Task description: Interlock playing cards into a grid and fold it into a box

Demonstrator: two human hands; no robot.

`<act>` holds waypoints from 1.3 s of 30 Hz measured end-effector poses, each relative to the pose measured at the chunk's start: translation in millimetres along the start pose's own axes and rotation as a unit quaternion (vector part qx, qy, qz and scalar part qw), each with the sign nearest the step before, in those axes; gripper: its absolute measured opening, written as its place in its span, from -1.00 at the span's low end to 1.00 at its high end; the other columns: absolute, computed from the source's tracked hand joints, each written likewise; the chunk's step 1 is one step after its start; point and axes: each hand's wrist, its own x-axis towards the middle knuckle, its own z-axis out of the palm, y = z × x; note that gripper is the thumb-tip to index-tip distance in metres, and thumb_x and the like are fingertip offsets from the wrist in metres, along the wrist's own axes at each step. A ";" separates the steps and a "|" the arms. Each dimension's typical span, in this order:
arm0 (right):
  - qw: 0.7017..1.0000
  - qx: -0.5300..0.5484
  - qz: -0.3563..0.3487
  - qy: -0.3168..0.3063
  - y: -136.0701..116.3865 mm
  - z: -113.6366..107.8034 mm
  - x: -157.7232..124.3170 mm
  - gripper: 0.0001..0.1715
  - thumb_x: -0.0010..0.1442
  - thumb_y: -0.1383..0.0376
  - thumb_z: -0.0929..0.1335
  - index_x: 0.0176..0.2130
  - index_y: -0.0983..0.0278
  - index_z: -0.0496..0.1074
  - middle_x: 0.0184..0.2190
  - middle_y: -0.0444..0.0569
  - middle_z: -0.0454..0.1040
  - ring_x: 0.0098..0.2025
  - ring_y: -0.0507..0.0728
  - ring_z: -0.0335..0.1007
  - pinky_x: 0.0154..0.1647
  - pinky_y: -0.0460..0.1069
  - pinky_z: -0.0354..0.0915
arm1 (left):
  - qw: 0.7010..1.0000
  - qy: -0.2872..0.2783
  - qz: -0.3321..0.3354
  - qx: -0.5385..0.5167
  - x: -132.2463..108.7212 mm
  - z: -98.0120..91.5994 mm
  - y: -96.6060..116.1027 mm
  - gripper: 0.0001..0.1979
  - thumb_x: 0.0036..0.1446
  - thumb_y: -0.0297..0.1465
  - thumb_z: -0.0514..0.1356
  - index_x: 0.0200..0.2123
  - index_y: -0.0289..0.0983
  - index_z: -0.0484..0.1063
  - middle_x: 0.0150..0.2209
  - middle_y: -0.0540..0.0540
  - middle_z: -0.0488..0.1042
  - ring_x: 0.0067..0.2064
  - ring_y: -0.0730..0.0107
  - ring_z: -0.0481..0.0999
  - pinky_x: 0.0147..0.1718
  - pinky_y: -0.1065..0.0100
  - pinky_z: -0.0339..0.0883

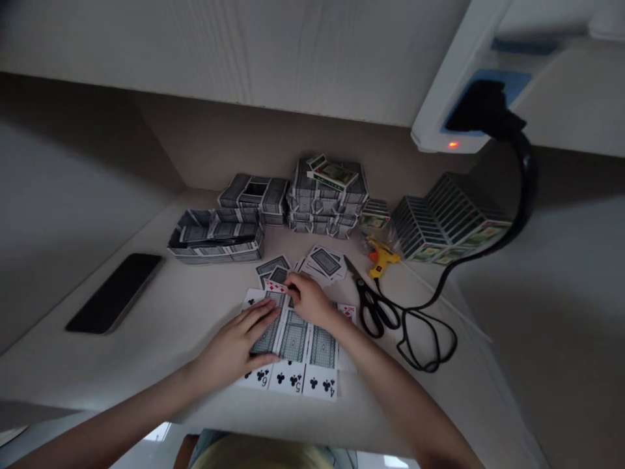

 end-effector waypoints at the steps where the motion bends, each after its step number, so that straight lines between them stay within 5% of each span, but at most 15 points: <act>1: 1.000 0.007 -0.007 0.003 -0.4 0.2 -1.3 -0.82 0.10 0.52 0.23 -0.38 0.29 0.33 -0.40 -0.08 0.39 -0.28 0.07 0.30 -0.22 -0.06 0.22 | 1.000 0.001 0.001 0.000 -0.1 0.1 -0.5 -0.29 0.04 0.02 0.02 0.15 -0.30 0.13 0.19 -0.23 0.17 0.23 0.11 0.09 0.11 0.08 0.14; 12: 0.998 0.038 0.026 0.036 -2.1 11.3 -4.4 -0.73 0.08 0.44 0.28 -0.17 0.29 0.40 -0.27 -0.01 0.47 -0.21 0.09 0.36 -0.16 -0.01 0.26 | 1.000 0.018 0.012 0.017 -1.4 1.9 -4.5 -0.26 0.00 0.05 0.04 0.14 -0.30 0.15 0.18 -0.23 0.19 0.20 0.08 0.14 0.11 0.06 0.14; 20: 0.997 0.036 -0.052 0.032 -4.9 11.9 -6.8 -0.54 -0.07 0.65 0.23 -0.25 0.27 0.46 -0.29 -0.07 0.51 -0.19 0.08 0.33 -0.08 0.00 0.24 | 0.996 0.061 -0.057 -0.030 -5.3 6.0 -1.7 -0.30 -0.08 0.03 0.15 0.07 -0.24 0.22 0.06 -0.26 0.24 0.12 -0.03 0.21 0.00 0.01 0.24; 24: 0.997 0.005 -0.074 0.017 -6.9 11.4 -8.7 -0.53 -0.10 0.63 0.24 -0.24 0.26 0.45 -0.27 -0.06 0.51 -0.16 0.12 0.31 -0.10 0.03 0.25 | 0.991 0.100 -0.087 -0.021 -4.9 7.4 0.4 -0.10 -0.14 0.03 0.19 0.18 -0.32 0.00 0.14 -0.37 0.08 0.22 -0.14 -0.01 0.08 -0.09 0.08; 29: 0.995 -0.035 -0.094 0.010 -7.9 12.7 -10.4 -0.62 -0.09 0.58 0.26 -0.30 0.24 0.45 -0.28 -0.06 0.51 -0.15 0.13 0.29 -0.09 0.05 0.25 | 0.998 0.048 -0.039 -0.004 6.8 2.7 -5.9 0.13 -0.18 0.12 0.14 0.26 -0.38 -0.35 0.28 -0.39 -0.20 0.28 -0.11 -0.22 0.17 -0.13 -0.22; 33: 0.993 -0.060 -0.106 0.008 -8.3 13.3 -12.4 -0.66 -0.07 0.52 0.26 -0.29 0.23 0.45 -0.26 -0.04 0.49 -0.12 0.15 0.28 -0.06 0.08 0.23 | 1.000 0.012 -0.014 -0.014 13.5 -0.4 -11.9 0.15 -0.21 0.17 0.10 0.26 -0.39 -0.30 0.26 -0.37 -0.07 0.27 -0.07 -0.12 0.19 -0.12 -0.29; 39: 0.989 -0.094 -0.109 -0.014 -22.0 5.7 -18.6 -0.60 -0.05 0.39 0.29 -0.14 0.30 0.41 -0.16 0.04 0.47 -0.06 0.18 0.24 0.01 0.12 0.17 | 0.999 0.012 -0.018 -0.028 12.9 1.9 -13.8 0.15 -0.26 0.17 0.14 0.25 -0.41 -0.20 0.24 -0.37 0.02 0.25 -0.05 -0.02 0.19 -0.04 -0.12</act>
